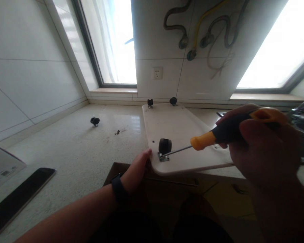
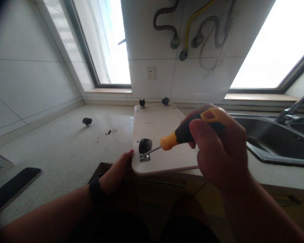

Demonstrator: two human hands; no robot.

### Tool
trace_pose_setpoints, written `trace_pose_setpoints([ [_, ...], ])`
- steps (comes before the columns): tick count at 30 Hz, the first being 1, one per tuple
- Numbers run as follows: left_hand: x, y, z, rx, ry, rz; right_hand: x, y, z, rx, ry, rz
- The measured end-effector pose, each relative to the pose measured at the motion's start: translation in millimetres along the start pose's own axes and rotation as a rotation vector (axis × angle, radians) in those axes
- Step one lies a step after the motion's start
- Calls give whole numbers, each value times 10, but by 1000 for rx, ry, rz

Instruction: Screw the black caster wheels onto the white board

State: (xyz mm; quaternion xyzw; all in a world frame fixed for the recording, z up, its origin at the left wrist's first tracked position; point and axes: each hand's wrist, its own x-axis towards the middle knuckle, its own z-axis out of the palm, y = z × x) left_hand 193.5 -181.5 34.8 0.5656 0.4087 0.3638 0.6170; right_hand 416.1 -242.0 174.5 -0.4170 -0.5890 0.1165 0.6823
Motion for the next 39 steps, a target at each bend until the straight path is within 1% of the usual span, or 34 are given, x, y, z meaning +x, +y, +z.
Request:
trace_pose_setpoints([
  [3,3,54,8,-20,35,-30,89,18,35,-47,-66,-30],
  [6,18,63,21,-33,38,-30,162,49,39,-73,-129,-58],
  [8,28,51,24,-41,31,-32,199,58,39,-101,-153,-50],
  [10,33,40,21,-54,10,-41,226,56,44,-121,-155,-27],
  [12,34,36,15,-59,-6,-49,240,47,55,-96,-150,22],
  [15,31,38,9,-51,4,-65,248,40,75,-57,-138,85],
  [19,35,33,2,-45,-1,-61,257,50,94,-41,-139,122],
  [24,43,33,-3,-23,2,-52,274,50,115,-3,-150,121],
  [32,65,13,0,-10,-3,-28,270,31,93,-33,-169,131],
  [39,38,54,8,-44,1,-29,274,76,96,-81,-226,100],
])
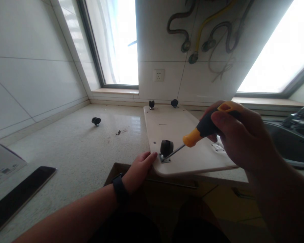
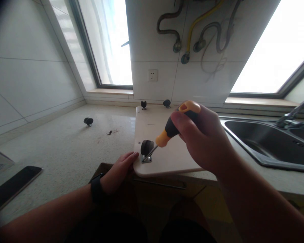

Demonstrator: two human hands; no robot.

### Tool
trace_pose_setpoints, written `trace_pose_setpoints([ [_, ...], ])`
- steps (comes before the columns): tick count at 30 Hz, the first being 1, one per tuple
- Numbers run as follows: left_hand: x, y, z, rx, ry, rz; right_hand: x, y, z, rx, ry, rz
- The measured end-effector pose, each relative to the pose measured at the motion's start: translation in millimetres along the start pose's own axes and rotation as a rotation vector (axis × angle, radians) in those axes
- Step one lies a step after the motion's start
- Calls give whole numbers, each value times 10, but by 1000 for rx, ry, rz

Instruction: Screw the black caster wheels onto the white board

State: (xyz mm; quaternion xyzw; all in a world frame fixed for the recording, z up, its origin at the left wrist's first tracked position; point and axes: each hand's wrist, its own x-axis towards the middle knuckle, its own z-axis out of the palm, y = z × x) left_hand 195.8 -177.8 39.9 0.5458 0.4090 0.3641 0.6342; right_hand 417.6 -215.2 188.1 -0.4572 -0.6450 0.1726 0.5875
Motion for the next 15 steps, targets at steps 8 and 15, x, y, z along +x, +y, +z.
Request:
trace_pose_setpoints([
  [8,27,-63,-19,17,-7,14,79,-114,68,-259,-51,-116],
  [15,26,-22,-76,209,121,189,254,-243,283,-169,-172,-208],
])
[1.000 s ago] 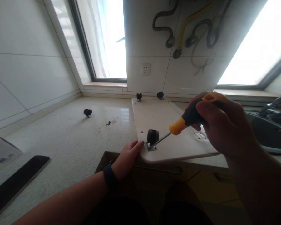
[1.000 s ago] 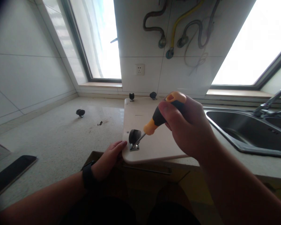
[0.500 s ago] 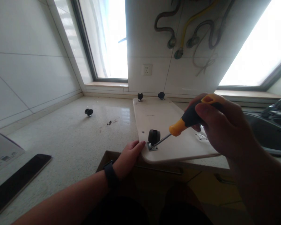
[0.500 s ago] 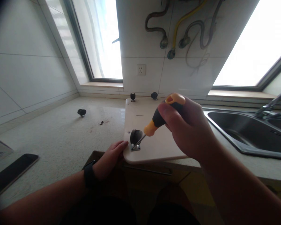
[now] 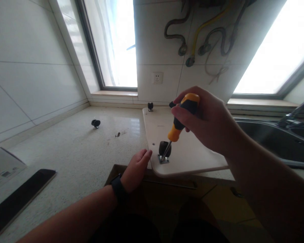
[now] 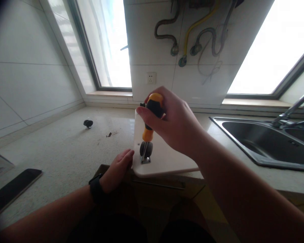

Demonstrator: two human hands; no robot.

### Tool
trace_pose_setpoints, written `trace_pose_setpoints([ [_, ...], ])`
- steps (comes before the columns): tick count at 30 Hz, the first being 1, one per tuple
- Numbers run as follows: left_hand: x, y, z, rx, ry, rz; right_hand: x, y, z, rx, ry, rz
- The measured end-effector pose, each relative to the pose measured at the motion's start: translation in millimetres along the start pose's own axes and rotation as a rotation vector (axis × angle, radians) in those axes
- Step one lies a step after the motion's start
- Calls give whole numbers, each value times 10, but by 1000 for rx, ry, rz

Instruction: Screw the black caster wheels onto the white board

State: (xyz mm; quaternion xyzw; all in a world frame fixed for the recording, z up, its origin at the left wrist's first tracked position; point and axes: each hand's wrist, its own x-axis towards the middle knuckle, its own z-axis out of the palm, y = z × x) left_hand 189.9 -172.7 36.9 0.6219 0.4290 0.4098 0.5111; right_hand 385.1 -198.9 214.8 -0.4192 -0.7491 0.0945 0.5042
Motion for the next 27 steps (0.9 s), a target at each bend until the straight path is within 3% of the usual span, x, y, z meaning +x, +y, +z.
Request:
trace_pose_setpoints([
  [4,-56,199,-77,96,86,187,77,-81,60,-80,-33,-112],
  [8,-107,451,-134,224,43,433,127,-157,37,-99,-166,-136],
  [11,-110,576,-121,264,8,531,158,-194,-14,-125,-246,-136],
  [21,-39,627,-2,245,73,412,152,-347,-30,-371,-159,-209],
  [27,-50,677,-31,220,37,414,194,-250,-77,-90,-333,-125],
])
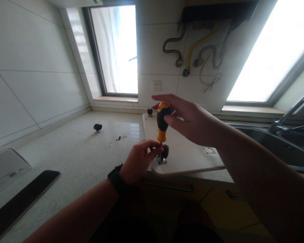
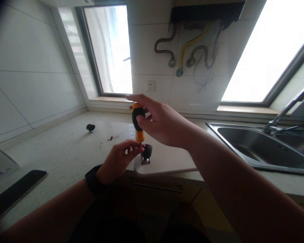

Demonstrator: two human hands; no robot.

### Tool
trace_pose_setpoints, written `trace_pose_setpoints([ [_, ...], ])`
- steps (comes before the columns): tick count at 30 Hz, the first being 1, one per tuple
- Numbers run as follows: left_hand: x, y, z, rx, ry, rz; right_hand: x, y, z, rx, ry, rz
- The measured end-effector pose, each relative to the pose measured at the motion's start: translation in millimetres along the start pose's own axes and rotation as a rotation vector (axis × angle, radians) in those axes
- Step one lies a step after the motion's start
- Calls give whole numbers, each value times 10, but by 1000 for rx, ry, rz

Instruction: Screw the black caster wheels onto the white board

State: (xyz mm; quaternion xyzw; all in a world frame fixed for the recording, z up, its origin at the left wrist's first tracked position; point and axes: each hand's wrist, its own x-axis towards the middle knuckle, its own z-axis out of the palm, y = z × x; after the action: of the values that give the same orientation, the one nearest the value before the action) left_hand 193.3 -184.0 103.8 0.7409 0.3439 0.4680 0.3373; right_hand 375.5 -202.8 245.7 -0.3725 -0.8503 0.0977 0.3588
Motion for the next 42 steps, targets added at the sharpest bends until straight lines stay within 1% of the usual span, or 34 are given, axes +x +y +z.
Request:
trace_pose_setpoints([
  [1,1,4,-2,2,-5,6,5,17,-9,28,-5,-5],
  [3,5,6,3,11,-5,9,14,43,-14,22,29,-12],
  [7,15,-1,33,16,1,-42,13,69,15,-129,188,4],
  [9,19,3,44,5,3,-70,5,74,31,-192,226,9],
  [11,22,13,46,-2,7,-77,0,84,34,-172,210,1],
  [16,37,44,16,-20,-12,-55,-4,136,-5,149,30,-2],
  [18,42,49,8,-20,-26,-48,-6,150,-12,179,28,10],
  [20,44,51,7,-13,-39,-41,-9,155,0,134,76,23],
  [22,40,52,14,-5,-39,-44,-13,155,31,37,163,33],
  [24,34,53,24,5,-28,-58,-17,152,71,-65,255,47],
  [26,30,53,34,24,-6,-61,-19,149,101,-117,303,58],
  [28,30,50,37,38,16,-48,-20,150,109,-78,277,53],
  [30,33,47,32,31,17,-38,-20,159,93,48,197,39],
  [33,37,42,9,19,-19,-29,-23,188,49,258,66,32],
  [35,36,39,-8,20,-43,-20,-25,208,31,279,47,26],
  [37,34,36,-17,28,-52,-16,-27,222,32,212,88,15],
  [42,27,46,5,38,-36,-55,-40,189,100,4,266,43],
])
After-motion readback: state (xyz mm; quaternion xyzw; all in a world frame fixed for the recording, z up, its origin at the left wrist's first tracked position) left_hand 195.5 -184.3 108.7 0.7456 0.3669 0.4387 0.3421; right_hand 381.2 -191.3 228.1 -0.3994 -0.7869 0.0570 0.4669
